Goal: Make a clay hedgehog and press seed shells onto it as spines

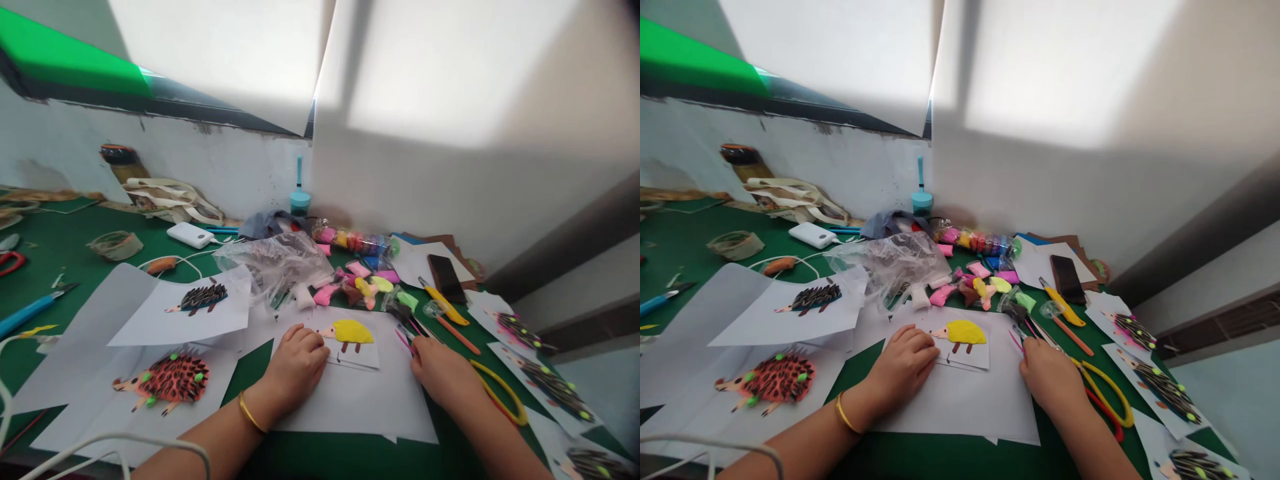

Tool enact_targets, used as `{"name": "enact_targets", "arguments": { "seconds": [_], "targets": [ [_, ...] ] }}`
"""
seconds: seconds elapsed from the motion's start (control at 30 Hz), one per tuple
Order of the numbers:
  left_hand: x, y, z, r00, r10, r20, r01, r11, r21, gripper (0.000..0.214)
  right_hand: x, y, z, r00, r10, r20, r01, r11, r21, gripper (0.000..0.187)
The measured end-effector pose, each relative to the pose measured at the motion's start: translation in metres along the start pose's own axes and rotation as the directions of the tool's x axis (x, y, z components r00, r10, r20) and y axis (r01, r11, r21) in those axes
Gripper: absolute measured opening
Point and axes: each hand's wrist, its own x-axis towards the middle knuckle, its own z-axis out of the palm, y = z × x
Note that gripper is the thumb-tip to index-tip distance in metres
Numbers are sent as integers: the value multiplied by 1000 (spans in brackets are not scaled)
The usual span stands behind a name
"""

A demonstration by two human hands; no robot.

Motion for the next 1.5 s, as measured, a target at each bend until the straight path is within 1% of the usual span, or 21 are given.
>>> {"name": "enact_targets", "arguments": {
  "seconds": [0.07, 0.13, 0.23, 0.3, 0.43, 0.6, 0.77, 0.9, 1.2, 1.33, 1.5],
  "targets": [
    [1, 1, 0, 1000, 24, 2, -24, 999, -30, 17, -2, -6, -3, 999, -48, -24, 49, 996, 79, 12],
    [1, 1, 0, 999, 47, 10, -47, 998, -53, 17, -5, -18, -6, 985, -165, -50, 171, 967, 188, 12],
    [1, 2, 2, 998, 59, 23, -58, 997, -57, 16, -8, -40, -6, 934, -339, -116, 358, 873, 330, 19],
    [1, 2, 2, 998, 53, 22, -51, 997, -55, 16, -8, -52, -2, 895, -401, -196, 446, 825, 346, 22],
    [0, 2, 4, 999, 38, 17, -37, 998, -51, 16, -5, -65, 7, 842, -438, -315, 527, 793, 304, 23],
    [-1, 1, 5, 999, 36, 28, -35, 998, -56, 17, -4, -67, 14, 815, -448, -367, 553, 789, 267, 24],
    [-1, 1, 5, 999, 28, 30, -27, 998, -48, 17, -3, -66, 18, 817, -462, -345, 553, 796, 246, 23],
    [-1, 1, 5, 999, 34, 20, -32, 998, -52, 17, -2, -67, 21, 811, -477, -339, 557, 807, 198, 22],
    [0, 1, 4, 999, 25, 40, -23, 998, -58, 17, -4, -67, 21, 763, -507, -401, 592, 798, 117, 19],
    [-1, 1, 5, 998, 17, 53, -14, 998, -58, 17, -3, -66, 21, 761, -517, -392, 598, 794, 113, 18],
    [-1, 1, 5, 999, 17, 46, -14, 998, -56, 18, -3, -66, 21, 771, -517, -372, 592, 797, 120, 18]
  ]
}}
